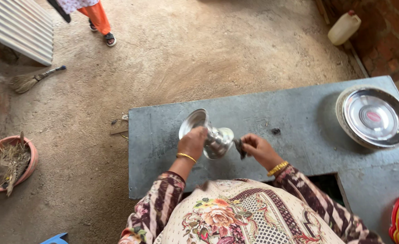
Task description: The person scrubs a metal plate and a small metal pot by hand using a small piece of abrasive material.
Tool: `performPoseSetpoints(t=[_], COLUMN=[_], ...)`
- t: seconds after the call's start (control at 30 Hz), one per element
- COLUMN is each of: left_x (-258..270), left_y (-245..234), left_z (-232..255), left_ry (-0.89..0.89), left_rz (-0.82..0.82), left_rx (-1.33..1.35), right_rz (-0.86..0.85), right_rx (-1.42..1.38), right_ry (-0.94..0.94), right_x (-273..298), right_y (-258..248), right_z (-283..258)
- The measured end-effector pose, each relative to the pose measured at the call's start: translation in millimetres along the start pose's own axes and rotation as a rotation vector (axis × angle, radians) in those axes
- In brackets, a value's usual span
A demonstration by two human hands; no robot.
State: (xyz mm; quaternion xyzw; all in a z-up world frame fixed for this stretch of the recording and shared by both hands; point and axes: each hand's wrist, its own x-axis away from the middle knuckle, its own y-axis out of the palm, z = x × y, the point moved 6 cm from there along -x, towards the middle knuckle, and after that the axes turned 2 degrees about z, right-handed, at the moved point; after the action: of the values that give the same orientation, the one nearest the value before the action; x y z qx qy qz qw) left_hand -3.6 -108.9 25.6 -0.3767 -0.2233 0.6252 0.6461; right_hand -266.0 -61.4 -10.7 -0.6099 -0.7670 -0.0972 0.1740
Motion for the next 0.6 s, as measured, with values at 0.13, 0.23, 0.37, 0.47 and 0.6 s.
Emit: performPoseSetpoints(t=[0.13,0.23,0.37,0.47,0.6], left_x=[-10.9,-10.0,-9.3,-2.1,3.8], left_y=[-4.3,3.6,-0.5,-6.6,-22.4], left_z=[-8.3,-2.0,6.5,13.1,37.3], left_ry=[-0.319,-0.428,-0.441,-0.444,-0.34], left_rz=[-0.121,-0.079,0.077,0.067,-0.007], left_rx=[0.307,0.594,0.682,0.749,0.703], right_rz=[0.122,0.221,0.323,0.347,0.163], right_rx=[0.407,0.718,1.36,1.514,1.398], right_ry=[-0.412,-0.727,-1.069,-0.959,-0.526], right_x=[8.6,28.0,52.4,58.5,27.0], right_y=[16.6,49.0,111.6,122.7,104.5], right_z=[-94.5,-156.6,-181.2,-178.9,-179.6])
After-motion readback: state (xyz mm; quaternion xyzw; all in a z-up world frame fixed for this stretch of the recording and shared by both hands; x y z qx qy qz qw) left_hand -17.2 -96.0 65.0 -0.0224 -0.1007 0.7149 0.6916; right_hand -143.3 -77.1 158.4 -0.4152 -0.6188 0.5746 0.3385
